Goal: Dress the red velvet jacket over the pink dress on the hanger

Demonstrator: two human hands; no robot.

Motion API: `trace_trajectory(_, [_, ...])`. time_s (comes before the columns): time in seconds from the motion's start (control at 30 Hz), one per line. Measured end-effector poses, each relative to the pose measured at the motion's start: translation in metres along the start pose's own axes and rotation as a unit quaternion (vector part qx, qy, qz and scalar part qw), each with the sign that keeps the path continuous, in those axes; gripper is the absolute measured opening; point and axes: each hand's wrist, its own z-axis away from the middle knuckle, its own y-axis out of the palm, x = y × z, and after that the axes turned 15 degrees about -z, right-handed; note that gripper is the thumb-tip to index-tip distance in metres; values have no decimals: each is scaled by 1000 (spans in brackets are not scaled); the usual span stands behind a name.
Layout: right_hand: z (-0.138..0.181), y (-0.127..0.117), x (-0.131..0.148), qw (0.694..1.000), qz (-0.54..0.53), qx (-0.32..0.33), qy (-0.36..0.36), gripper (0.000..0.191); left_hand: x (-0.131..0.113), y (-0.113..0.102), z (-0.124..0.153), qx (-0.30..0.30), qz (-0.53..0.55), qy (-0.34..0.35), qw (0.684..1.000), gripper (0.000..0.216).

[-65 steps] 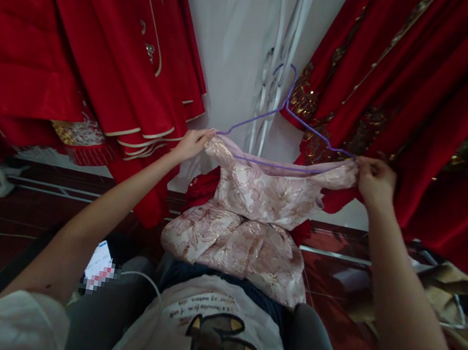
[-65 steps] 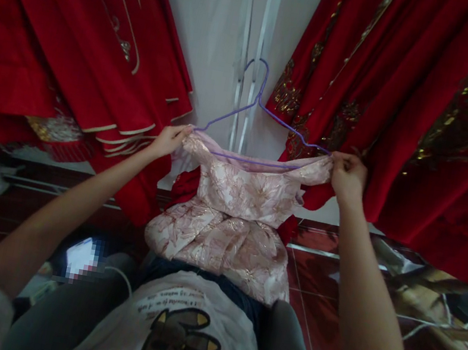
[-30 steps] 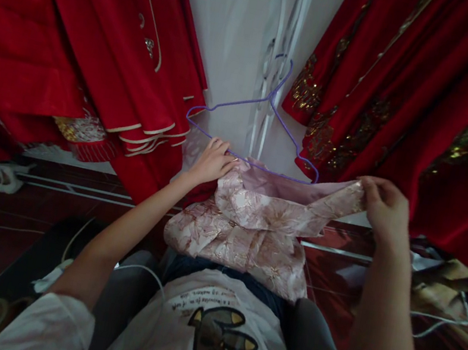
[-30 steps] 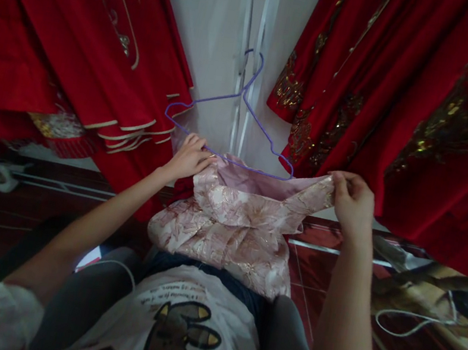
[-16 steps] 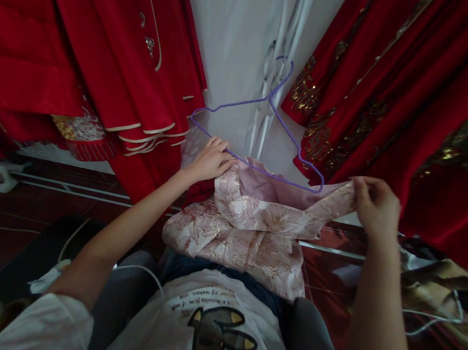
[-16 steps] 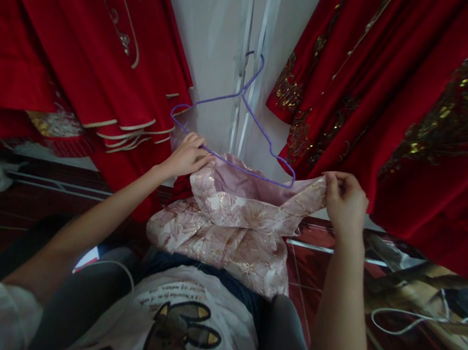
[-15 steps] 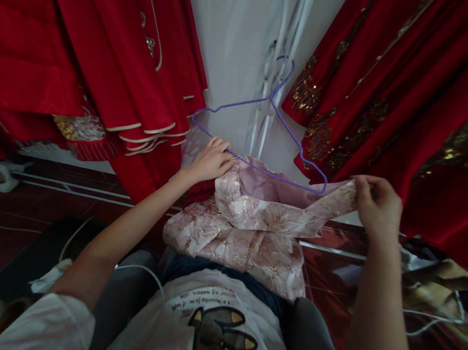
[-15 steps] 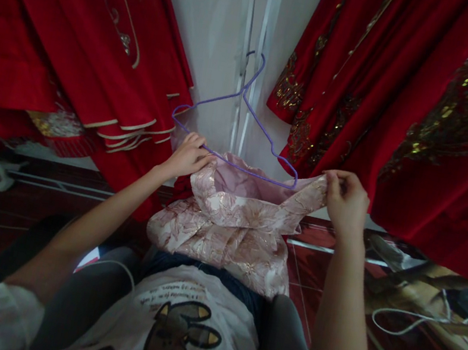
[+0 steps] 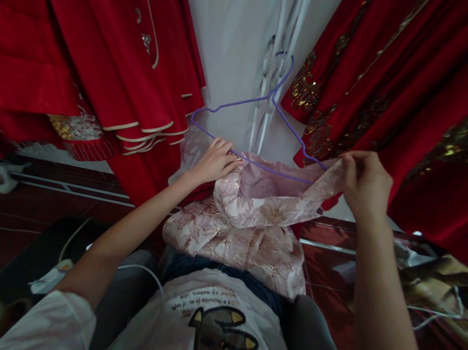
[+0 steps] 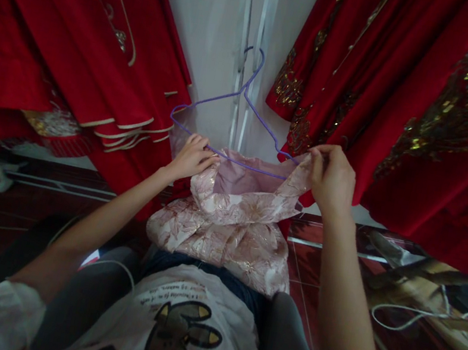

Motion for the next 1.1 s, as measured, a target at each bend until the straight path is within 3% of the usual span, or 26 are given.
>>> trace_trajectory(0.13, [-36,22,8,995,-14,69,-71,24,-22,12,-15,12,64,-12,998,44])
trace_trajectory(0.2, [-50,30,5,994,-19,70,-85,23,-35,17,-23,17,107,-26,994,44])
trace_trajectory(0.33, [-63,38,-12,996,-40,25,-72,23,-57,26,-33,23,183,-48,982,40])
trace_trajectory(0.5, [-59,40,-17,998,-18,54,-38,26,-65,25,-38,46,195,-67,977,35])
trace_trajectory(0.67, [-54,42,-14,999,-35,32,0,25,-26,2,-31,-13,264,-43,964,26])
trace_trajectory(0.8, [-59,38,-21,997,-73,34,17,22,26,-20,-5,-87,287,-218,929,28])
trace_trajectory(0.87, [-62,36,-24,996,-83,38,8,20,47,-22,13,-96,291,-294,905,31])
trace_trajectory(0.97, [-65,33,-26,997,-70,26,7,20,67,-16,38,-105,304,-352,879,36])
trace_trajectory(1.1, [-65,33,-25,997,-63,34,13,22,76,1,57,-69,344,-394,850,45])
